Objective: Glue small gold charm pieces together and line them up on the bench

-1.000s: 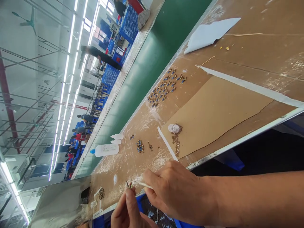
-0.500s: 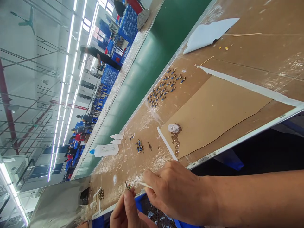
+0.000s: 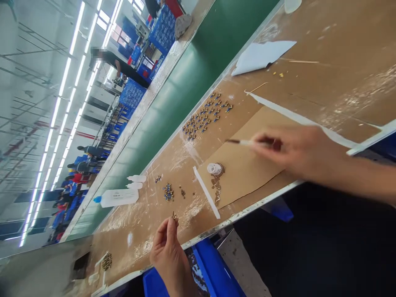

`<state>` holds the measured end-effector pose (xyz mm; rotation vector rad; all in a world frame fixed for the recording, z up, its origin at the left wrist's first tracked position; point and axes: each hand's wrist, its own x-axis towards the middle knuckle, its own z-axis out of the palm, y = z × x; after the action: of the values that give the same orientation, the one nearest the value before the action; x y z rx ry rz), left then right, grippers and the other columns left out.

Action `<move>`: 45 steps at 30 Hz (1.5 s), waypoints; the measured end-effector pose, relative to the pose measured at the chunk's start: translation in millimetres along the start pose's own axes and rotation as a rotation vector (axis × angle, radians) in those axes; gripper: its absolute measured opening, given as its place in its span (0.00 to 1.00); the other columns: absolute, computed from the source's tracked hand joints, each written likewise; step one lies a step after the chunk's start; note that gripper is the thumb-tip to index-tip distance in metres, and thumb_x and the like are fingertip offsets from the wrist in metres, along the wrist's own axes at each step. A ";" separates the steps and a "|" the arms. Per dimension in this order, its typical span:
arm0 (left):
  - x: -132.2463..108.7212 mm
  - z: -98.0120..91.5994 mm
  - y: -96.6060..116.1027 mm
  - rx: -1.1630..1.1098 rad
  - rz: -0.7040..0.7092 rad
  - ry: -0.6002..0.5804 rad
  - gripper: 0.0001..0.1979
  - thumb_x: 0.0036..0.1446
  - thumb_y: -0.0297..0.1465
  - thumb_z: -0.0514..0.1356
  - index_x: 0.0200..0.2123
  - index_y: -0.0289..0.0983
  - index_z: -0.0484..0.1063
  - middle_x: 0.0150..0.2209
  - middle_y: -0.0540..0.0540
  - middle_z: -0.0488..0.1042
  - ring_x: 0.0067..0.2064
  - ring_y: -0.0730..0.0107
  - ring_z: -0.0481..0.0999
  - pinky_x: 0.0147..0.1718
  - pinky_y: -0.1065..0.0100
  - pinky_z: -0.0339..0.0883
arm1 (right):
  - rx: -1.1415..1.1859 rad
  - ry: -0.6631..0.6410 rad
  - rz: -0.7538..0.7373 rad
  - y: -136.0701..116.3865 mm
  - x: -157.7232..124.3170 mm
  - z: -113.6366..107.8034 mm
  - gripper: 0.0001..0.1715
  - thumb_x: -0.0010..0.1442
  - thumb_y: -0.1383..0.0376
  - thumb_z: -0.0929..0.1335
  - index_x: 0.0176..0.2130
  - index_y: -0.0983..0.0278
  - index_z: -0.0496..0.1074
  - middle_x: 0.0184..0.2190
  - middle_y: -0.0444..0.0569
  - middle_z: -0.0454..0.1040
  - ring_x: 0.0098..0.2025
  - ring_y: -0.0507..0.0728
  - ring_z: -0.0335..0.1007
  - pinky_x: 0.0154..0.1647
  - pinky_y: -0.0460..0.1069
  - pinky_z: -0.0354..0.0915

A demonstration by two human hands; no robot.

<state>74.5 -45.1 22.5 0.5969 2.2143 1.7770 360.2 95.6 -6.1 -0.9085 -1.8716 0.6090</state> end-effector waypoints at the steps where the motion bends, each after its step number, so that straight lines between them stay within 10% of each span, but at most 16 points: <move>1: 3.1 4.3 -4.2 0.072 0.041 -0.050 0.14 0.41 0.38 0.69 0.31 0.35 0.76 0.28 0.50 0.76 0.32 0.73 0.75 0.34 0.71 0.70 | -0.150 0.106 0.022 15.8 8.6 -7.3 0.07 0.61 0.62 0.64 0.32 0.59 0.70 0.18 0.42 0.67 0.17 0.48 0.60 0.13 0.43 0.52; 11: 31.3 29.2 -17.5 0.403 0.170 -0.341 0.16 0.43 0.43 0.66 0.29 0.35 0.77 0.27 0.48 0.76 0.31 0.71 0.72 0.35 0.68 0.65 | -0.626 -0.026 -0.036 76.2 41.4 -10.5 0.19 0.65 0.65 0.57 0.36 0.69 0.72 0.35 0.58 0.72 0.39 0.58 0.66 0.40 0.51 0.61; 45: 40.5 46.5 -0.4 0.683 0.195 -0.442 0.16 0.42 0.44 0.63 0.27 0.36 0.77 0.28 0.47 0.77 0.32 0.64 0.74 0.36 0.66 0.65 | -0.546 -0.007 -0.015 95.3 39.5 -9.9 0.14 0.64 0.62 0.59 0.36 0.56 0.72 0.33 0.52 0.70 0.38 0.59 0.62 0.35 0.57 0.62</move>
<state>58.4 13.8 14.0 1.2331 2.4436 0.7827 389.5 184.8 -49.9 -1.2343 -2.0885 0.0806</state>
